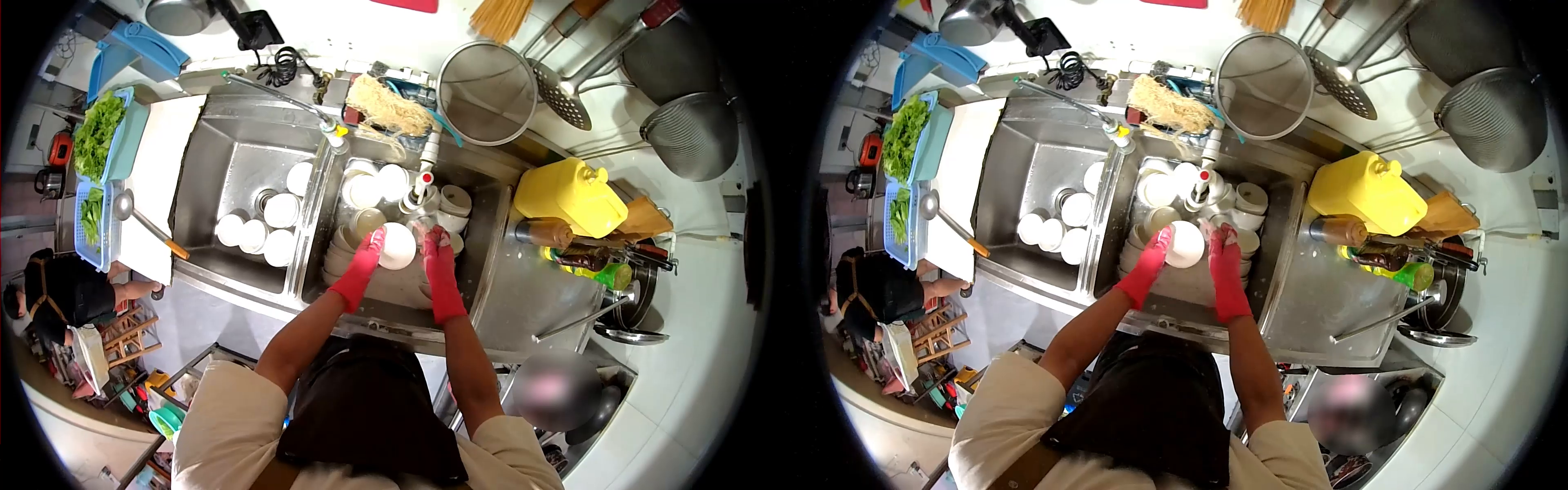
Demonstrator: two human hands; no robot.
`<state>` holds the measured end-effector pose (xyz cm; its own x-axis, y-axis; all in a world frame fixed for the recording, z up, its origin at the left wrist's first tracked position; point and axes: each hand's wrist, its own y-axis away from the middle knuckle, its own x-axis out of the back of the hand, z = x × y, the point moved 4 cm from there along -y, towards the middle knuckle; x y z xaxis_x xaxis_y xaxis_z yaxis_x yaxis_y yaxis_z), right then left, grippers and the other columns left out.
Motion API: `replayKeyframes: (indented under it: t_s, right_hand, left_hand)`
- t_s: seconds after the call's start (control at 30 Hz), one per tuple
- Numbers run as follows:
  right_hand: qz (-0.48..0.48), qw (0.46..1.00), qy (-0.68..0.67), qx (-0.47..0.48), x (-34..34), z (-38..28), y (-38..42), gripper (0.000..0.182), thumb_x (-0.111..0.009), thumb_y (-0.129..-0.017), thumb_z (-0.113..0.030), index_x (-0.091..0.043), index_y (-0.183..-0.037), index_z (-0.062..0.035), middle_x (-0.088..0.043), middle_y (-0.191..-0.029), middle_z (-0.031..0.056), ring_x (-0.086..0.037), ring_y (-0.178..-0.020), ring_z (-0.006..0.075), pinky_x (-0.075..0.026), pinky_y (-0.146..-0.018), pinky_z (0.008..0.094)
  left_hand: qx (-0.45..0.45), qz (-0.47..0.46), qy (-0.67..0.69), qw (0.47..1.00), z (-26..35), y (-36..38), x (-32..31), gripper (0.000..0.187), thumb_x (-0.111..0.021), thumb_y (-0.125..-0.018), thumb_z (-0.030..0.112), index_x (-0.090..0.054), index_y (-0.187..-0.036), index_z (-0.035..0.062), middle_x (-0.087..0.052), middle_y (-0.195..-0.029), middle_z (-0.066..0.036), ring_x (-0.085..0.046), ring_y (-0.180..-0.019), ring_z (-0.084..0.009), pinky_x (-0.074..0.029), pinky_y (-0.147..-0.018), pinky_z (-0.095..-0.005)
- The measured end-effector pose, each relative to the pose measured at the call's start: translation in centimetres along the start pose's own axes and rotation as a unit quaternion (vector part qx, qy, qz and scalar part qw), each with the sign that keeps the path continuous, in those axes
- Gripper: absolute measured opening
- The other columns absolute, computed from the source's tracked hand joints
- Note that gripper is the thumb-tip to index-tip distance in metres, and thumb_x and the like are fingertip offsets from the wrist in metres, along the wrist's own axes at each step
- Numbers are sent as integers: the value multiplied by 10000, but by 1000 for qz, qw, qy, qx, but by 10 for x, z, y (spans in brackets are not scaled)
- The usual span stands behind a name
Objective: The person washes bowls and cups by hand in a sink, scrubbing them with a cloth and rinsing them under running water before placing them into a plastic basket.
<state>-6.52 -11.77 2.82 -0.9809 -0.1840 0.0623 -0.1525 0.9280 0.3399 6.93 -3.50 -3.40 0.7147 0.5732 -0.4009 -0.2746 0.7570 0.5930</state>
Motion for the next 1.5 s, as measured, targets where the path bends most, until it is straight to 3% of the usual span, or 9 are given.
replayKeyframes:
  t_s: [0.3,0.5,0.6,0.73,0.8,0.97,1.1,1.33,1.5]
  right_hand:
    - [-97,713,649,247,-65,43,4,258,-559,-731,-282,-598,-788,-33,-582,-874,160,-556,-758,321,-446,-710,393]
    - [-152,961,221,-63,-79,80,-13,85,-535,-763,-118,-584,-735,-54,-558,-641,77,-522,-510,209,-441,-516,312]
    - [-375,887,-194,-186,-93,121,-16,43,-530,-733,-30,-540,-726,-70,-521,-625,11,-466,-480,131,-391,-465,222]
    - [-537,832,136,23,-88,172,-31,160,-583,-678,-88,-526,-820,-43,-574,-686,110,-550,-616,191,-434,-538,305]
    - [-233,691,655,198,-88,78,-4,134,-560,-709,-126,-532,-812,-45,-557,-766,100,-582,-730,218,-465,-589,325]
    - [-153,913,318,204,-80,55,-2,183,-575,-677,-156,-549,-827,-54,-585,-776,135,-580,-698,281,-460,-584,347]
    - [-419,622,637,177,-85,43,7,116,-528,-684,-80,-574,-789,-61,-569,-774,100,-537,-742,283,-431,-632,368]
    - [-197,797,425,381,-63,22,10,198,-530,-644,-6,-569,-826,-75,-491,-1025,122,-454,-1007,279,-394,-793,371]
    - [-289,947,99,100,-65,77,-17,294,-584,-650,2,-492,-927,-29,-516,-997,99,-551,-869,217,-448,-731,333]
  left_hand:
    - [-109,140,-99,979,-4,-15,9,279,-512,-860,226,-529,-1055,28,-580,-862,-36,-500,-764,-103,-424,-701,-234]
    - [-4,127,-69,989,-8,-8,23,269,-471,-877,261,-546,-989,29,-588,-807,-18,-515,-720,-82,-424,-633,-204]
    - [-37,65,-36,997,4,-12,30,293,-489,-864,299,-560,-977,38,-591,-747,-25,-543,-593,-106,-456,-571,-212]
    - [-11,58,-302,952,-13,-23,62,390,-533,-826,370,-555,-1032,40,-612,-826,-44,-565,-760,-154,-459,-654,-240]
    - [40,95,-296,950,-8,-8,54,557,-494,-780,538,-533,-1105,88,-600,-935,-81,-558,-863,-202,-450,-704,-251]
    - [136,22,-196,971,29,18,37,573,-459,-792,552,-479,-1165,118,-549,-1054,-79,-522,-921,-247,-473,-643,-407]
    - [187,2,-175,967,19,11,42,562,-449,-806,535,-433,-1205,139,-529,-1075,-106,-508,-955,-277,-477,-648,-445]
    - [241,-77,-160,954,9,6,46,396,-448,-847,288,-406,-1211,138,-525,-1073,-90,-544,-903,-278,-482,-637,-452]
    - [-19,-10,-363,932,1,-26,54,308,-507,-738,75,-573,-1038,60,-627,-892,-87,-585,-827,-182,-453,-686,-280]
